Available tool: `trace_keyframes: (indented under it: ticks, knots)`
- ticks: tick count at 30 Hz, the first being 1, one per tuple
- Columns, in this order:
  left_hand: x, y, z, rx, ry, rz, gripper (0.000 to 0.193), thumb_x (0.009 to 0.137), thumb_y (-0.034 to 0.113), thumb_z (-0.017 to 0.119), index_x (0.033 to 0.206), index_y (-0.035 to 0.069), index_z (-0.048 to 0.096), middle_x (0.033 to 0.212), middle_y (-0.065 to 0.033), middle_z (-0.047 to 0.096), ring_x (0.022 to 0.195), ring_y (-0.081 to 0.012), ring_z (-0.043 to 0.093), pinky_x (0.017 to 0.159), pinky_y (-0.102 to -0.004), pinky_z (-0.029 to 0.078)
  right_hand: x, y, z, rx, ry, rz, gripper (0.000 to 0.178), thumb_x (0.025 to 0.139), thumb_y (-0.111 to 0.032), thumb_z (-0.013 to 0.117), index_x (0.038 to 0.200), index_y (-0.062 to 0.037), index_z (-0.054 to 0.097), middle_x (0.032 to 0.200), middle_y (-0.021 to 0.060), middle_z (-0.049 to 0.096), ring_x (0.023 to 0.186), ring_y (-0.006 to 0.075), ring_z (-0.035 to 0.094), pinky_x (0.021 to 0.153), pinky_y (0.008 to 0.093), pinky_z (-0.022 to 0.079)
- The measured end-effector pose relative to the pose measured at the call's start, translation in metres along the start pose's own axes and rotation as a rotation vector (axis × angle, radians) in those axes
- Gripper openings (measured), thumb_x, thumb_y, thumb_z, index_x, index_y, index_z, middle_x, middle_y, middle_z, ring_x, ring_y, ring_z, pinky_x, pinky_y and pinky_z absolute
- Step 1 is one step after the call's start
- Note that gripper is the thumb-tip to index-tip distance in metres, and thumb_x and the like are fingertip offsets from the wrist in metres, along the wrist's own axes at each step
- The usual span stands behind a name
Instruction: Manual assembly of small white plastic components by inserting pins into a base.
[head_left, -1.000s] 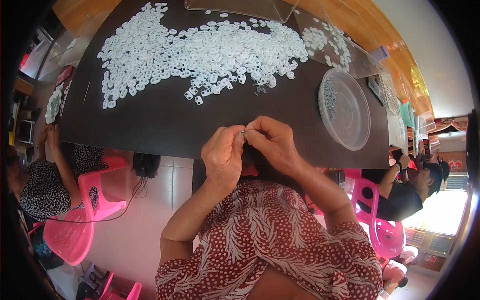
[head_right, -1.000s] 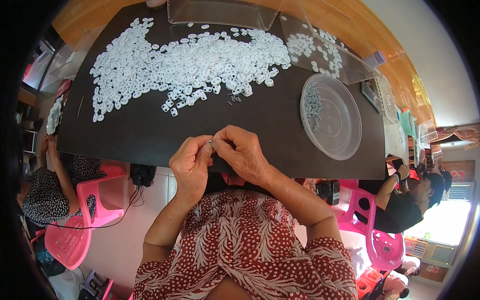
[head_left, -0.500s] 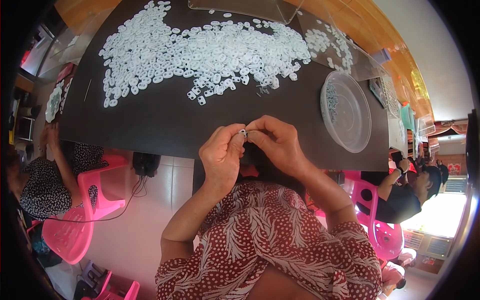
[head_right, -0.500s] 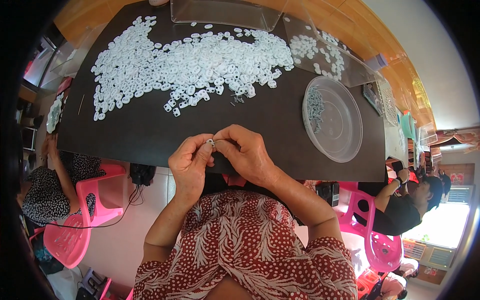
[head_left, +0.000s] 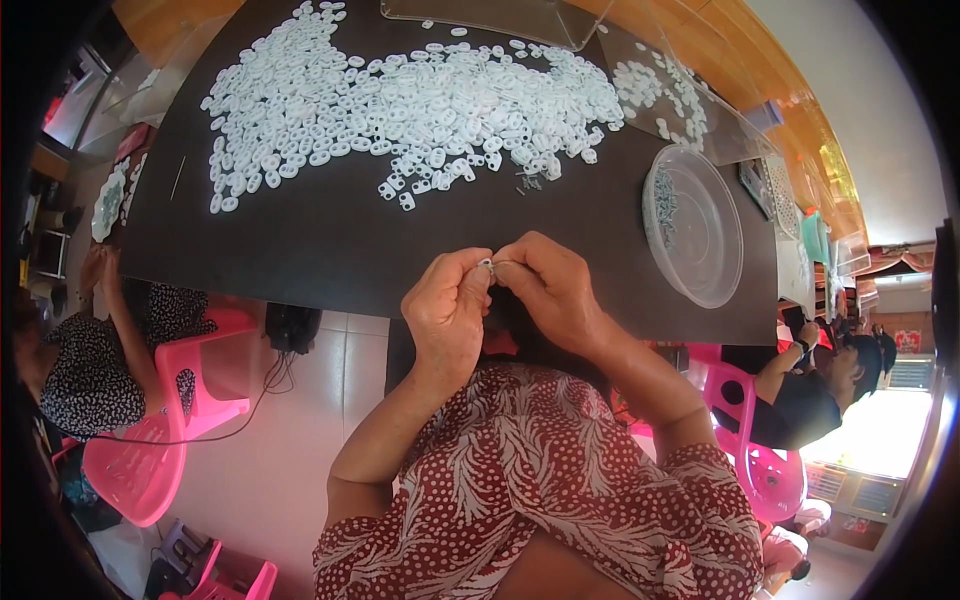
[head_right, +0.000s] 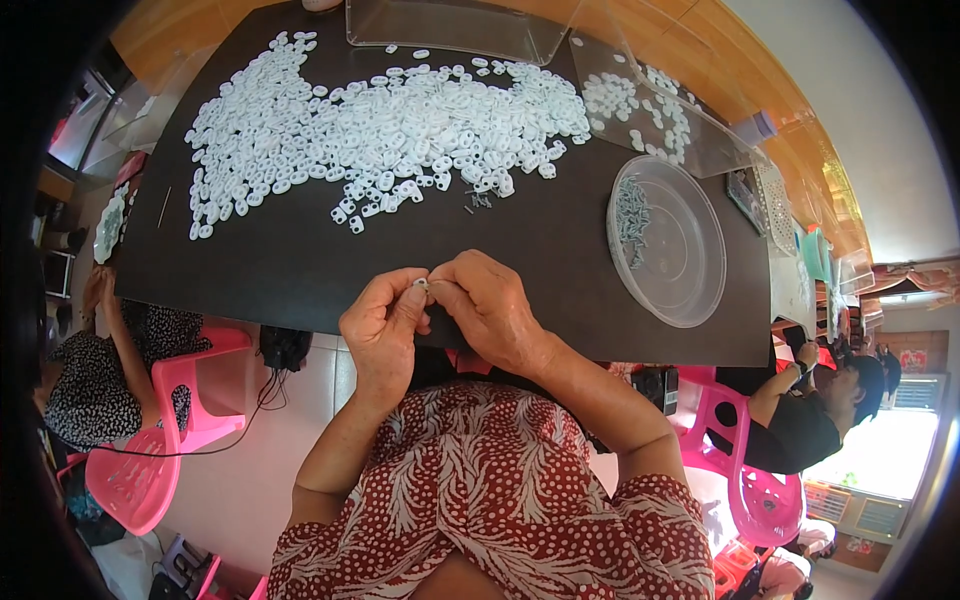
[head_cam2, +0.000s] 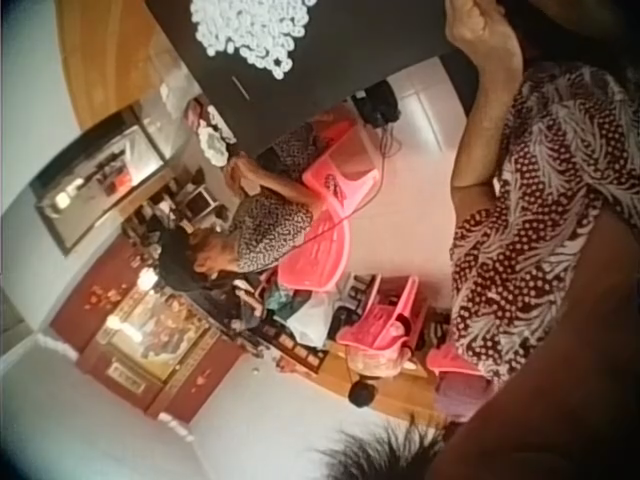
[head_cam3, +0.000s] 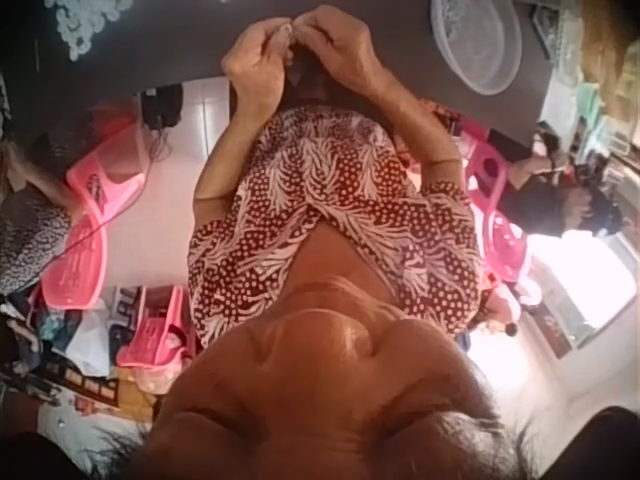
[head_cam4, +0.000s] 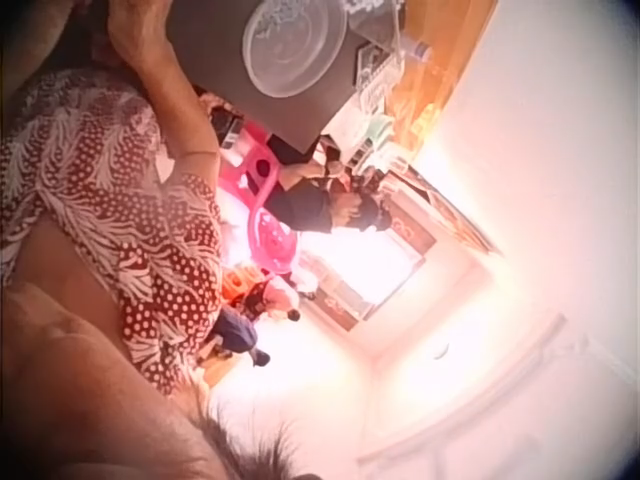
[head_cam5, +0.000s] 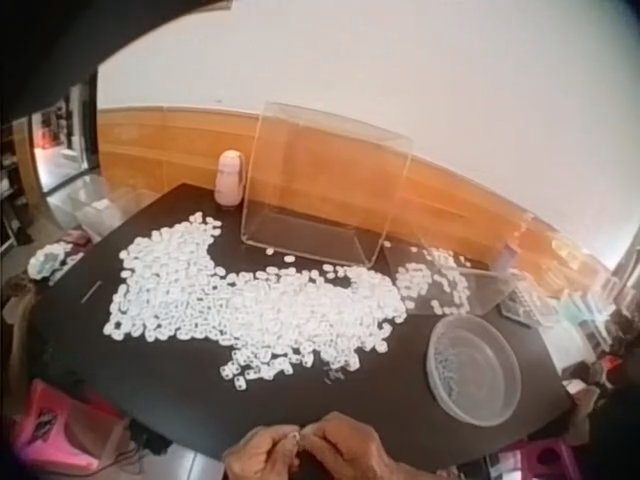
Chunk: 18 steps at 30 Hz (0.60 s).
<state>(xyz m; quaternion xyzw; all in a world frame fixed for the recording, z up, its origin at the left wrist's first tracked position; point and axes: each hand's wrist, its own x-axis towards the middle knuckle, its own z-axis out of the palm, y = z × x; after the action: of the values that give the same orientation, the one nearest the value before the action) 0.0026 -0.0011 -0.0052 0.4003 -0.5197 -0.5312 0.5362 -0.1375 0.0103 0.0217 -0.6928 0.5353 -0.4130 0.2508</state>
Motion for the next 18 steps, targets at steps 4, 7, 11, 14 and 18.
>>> trace_keyframes:
  ticks: [4,7,11,14,18]
  knots:
    - [0.0001,0.0016,0.0005,-0.009,-0.007,-0.023,0.009,0.086,-0.002,0.058,0.095,-0.003,0.062,0.075,-0.0045,0.058,0.056,-0.0075,0.051,0.049,-0.0207,0.042,-0.0002,-0.0037,-0.003,0.001,0.043,0.038,0.007,0.079,0.0,0.061,0.085,0.0003,0.059,0.073,0.0092,0.054,0.061,0.021,0.052,0.053,0.0312,0.042]
    - [0.0005,0.0015,-0.0007,0.033,-0.017,0.016,0.009,0.086,-0.003,0.058,0.095,-0.003,0.062,0.074,-0.0042,0.057,0.056,-0.0074,0.051,0.049,-0.0208,0.042,0.0008,-0.0073,-0.001,0.024,0.015,0.098,0.006,0.078,0.001,0.062,0.084,0.0004,0.059,0.072,0.0089,0.054,0.059,0.0195,0.052,0.052,0.0302,0.041]
    - [0.0009,0.0024,0.0003,0.046,-0.029,0.026,0.01,0.086,-0.003,0.058,0.095,-0.003,0.062,0.074,-0.0039,0.057,0.056,-0.0074,0.051,0.049,-0.0211,0.042,0.0006,-0.0038,-0.0022,0.003,-0.013,0.107,0.005,0.082,-0.003,0.061,0.085,0.001,0.061,0.076,0.0048,0.056,0.065,0.0098,0.052,0.057,0.0251,0.042]
    - [0.0006,0.0013,0.0004,0.029,-0.027,0.036,0.009,0.086,-0.003,0.058,0.094,-0.003,0.062,0.074,-0.0039,0.057,0.055,-0.0071,0.051,0.048,-0.0209,0.042,0.0023,-0.0021,0.0027,0.025,0.027,0.031,0.003,0.079,0.0,0.06,0.081,0.0004,0.058,0.07,0.01,0.054,0.06,0.0228,0.053,0.053,0.033,0.042]
    - [-0.0003,-0.0013,-0.0034,0.013,-0.04,-0.031,0.012,0.09,0.005,0.058,0.096,-0.003,0.062,0.078,-0.0022,0.059,0.059,-0.0052,0.05,0.053,-0.0193,0.044,0.0026,-0.0002,0.0009,0.064,0.006,0.009,0.003,0.08,-0.003,0.06,0.079,-0.0003,0.059,0.072,0.0119,0.055,0.064,0.027,0.054,0.058,0.0354,0.044]
